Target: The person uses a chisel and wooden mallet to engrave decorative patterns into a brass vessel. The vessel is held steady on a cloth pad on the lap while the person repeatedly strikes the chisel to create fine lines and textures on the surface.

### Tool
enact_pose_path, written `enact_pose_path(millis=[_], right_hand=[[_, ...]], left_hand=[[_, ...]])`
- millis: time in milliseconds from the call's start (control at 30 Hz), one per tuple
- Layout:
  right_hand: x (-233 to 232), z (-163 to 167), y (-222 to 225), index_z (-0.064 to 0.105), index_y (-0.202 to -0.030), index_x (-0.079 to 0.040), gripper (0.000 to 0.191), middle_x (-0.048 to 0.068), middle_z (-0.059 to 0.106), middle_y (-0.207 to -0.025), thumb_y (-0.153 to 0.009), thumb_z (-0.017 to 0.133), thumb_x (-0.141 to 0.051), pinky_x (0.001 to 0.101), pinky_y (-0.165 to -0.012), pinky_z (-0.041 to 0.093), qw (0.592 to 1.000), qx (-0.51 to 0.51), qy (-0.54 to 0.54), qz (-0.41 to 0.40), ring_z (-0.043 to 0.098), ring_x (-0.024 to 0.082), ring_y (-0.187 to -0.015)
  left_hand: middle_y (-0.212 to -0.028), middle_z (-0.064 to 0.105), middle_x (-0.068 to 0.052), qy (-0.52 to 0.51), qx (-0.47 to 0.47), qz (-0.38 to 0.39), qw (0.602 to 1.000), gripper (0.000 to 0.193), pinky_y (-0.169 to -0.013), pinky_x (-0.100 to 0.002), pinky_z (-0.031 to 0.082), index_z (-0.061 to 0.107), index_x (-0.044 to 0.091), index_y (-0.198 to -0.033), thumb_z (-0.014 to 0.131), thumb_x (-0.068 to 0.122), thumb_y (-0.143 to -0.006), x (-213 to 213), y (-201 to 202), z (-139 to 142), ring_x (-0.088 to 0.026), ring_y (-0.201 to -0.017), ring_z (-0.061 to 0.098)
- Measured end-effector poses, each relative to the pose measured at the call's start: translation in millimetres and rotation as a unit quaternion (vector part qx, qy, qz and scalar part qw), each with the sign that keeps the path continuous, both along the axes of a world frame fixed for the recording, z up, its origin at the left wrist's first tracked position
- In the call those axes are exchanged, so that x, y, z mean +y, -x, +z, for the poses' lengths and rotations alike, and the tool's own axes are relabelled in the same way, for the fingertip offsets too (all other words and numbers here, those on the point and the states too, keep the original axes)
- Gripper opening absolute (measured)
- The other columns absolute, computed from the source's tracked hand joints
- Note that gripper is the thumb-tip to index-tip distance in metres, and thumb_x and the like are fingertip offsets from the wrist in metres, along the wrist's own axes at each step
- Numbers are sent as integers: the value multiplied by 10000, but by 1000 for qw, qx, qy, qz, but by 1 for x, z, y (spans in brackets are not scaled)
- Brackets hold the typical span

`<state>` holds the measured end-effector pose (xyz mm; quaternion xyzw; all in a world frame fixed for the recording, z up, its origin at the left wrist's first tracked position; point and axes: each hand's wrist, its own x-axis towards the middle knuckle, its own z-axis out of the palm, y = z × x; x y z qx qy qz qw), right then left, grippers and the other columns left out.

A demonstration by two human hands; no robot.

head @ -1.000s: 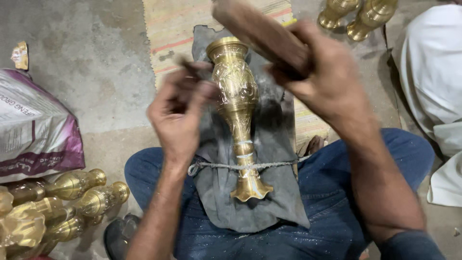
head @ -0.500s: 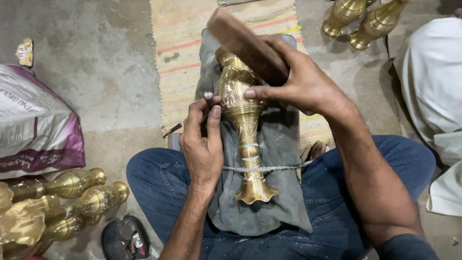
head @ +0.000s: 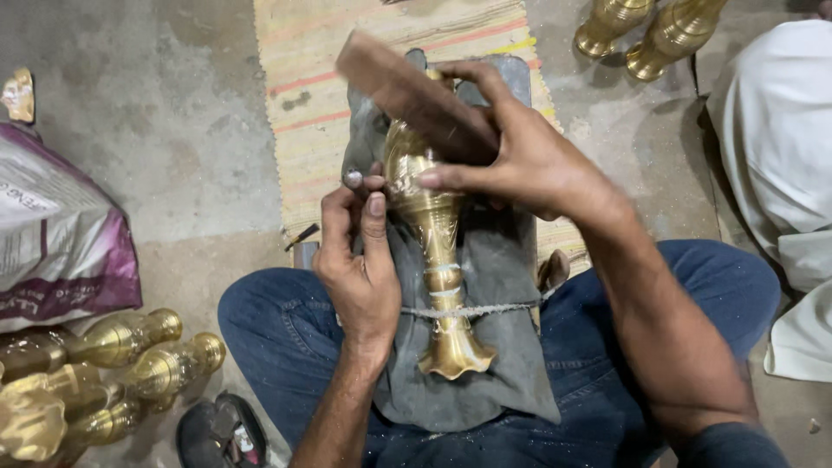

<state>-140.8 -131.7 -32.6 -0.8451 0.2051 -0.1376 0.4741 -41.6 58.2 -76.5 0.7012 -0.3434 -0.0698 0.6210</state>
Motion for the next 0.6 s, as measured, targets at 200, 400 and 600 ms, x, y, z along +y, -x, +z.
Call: enact_pose_path(millis=[200, 400, 600], right_hand=[[-15, -3, 6, 260, -1590, -190, 1012, 150, 687, -1244, -795, 853, -392, 284, -475, 498, 989, 42, -134, 38, 624, 137, -661], [-5, 1, 15, 332, -1576, -71, 817, 241, 663, -1308, -1005, 856, -332, 413, -869, 580, 991, -102, 70, 60, 679, 287, -1123], [7, 11, 51, 554, -1328, -62, 579, 201, 711, -994, -933, 801, -405, 422, -772, 528, 972, 66, 139, -177, 701, 270, -878]], left_hand=[[-1191, 766, -108, -74, -126, 6, 989, 251, -900, -348, 612, 664, 35, -1317, 657, 90, -1073, 1, 1, 19, -181, -1088, 762], [-1259, 732, -156, -18, -125, -103, 987, 259, -970, -347, 606, 673, 20, -1273, 726, 42, -1020, 10, -21, 40, -223, -1142, 734], [-992, 814, -97, -84, 3, -230, 969, 282, -786, -299, 645, 698, 23, -1204, 802, 95, -953, 6, -27, 62, -158, -875, 795]])
